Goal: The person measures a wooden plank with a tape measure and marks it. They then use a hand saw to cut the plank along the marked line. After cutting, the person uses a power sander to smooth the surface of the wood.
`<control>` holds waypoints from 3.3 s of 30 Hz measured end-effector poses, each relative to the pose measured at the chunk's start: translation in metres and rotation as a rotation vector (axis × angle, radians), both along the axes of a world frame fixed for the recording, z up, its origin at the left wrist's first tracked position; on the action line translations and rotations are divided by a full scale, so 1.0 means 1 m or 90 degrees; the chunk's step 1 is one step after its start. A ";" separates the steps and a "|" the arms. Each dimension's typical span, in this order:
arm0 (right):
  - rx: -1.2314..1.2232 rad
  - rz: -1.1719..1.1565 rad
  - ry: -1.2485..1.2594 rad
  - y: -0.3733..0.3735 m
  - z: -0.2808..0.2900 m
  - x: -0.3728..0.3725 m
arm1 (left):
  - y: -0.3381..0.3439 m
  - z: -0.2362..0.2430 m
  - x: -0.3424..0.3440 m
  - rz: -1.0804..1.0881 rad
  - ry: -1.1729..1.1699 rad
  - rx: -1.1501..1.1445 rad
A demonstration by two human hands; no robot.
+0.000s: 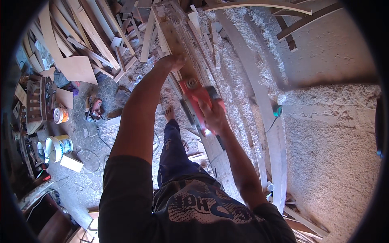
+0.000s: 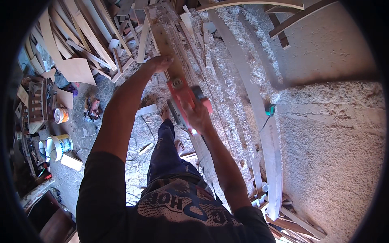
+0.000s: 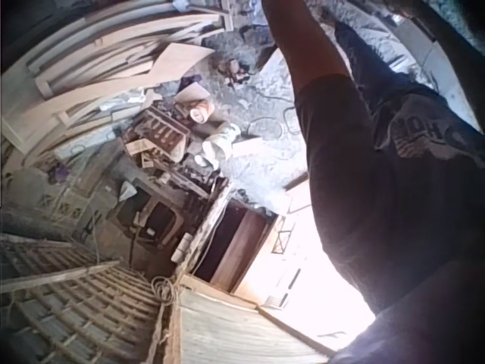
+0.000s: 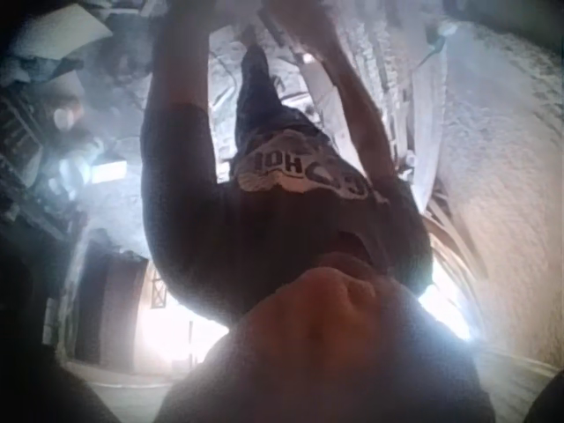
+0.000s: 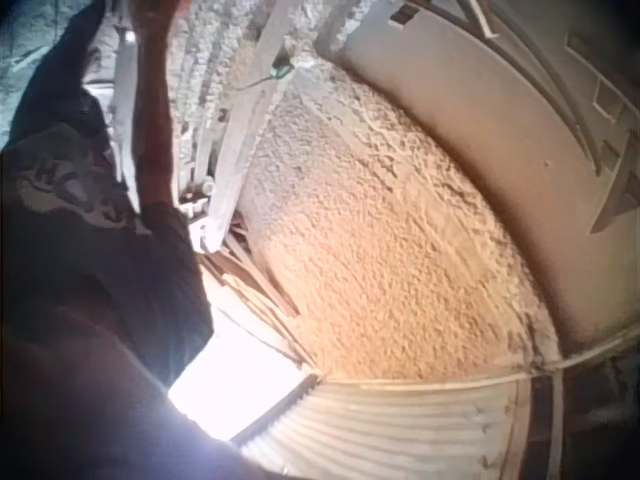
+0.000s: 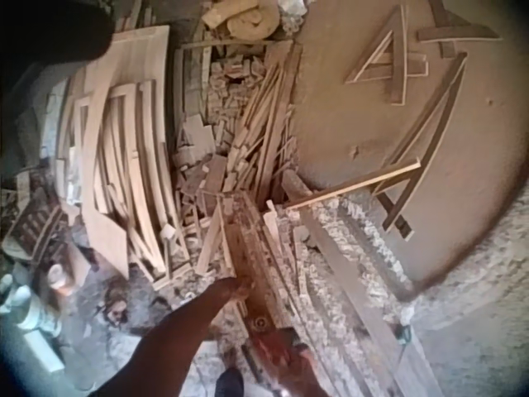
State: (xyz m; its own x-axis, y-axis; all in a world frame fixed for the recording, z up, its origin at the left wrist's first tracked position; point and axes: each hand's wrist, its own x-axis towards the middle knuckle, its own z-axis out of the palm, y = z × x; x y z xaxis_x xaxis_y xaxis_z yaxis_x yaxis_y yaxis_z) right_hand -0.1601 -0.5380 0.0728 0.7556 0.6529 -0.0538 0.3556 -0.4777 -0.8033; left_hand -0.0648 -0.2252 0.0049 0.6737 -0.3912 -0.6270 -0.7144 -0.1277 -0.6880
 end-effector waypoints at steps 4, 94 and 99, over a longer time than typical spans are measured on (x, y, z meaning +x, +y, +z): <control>-0.077 -0.022 0.142 -0.093 0.002 -0.077 | 0.016 -0.003 -0.018 0.687 0.063 -0.749; 0.130 -0.083 0.363 0.377 0.025 0.276 | -0.203 -0.048 -0.183 1.144 0.234 -1.786; 0.088 -0.098 0.363 0.315 0.020 0.200 | -0.202 -0.067 -0.188 1.112 0.169 -1.822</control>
State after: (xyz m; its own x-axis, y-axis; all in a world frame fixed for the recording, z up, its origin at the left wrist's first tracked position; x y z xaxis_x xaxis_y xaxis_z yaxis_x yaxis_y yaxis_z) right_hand 0.0401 -0.2226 0.0929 0.7184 0.5687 -0.4006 -0.2138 -0.3674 -0.9052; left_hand -0.2526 -0.4270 -0.0619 0.8717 0.2770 -0.4042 0.2899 0.3734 0.8812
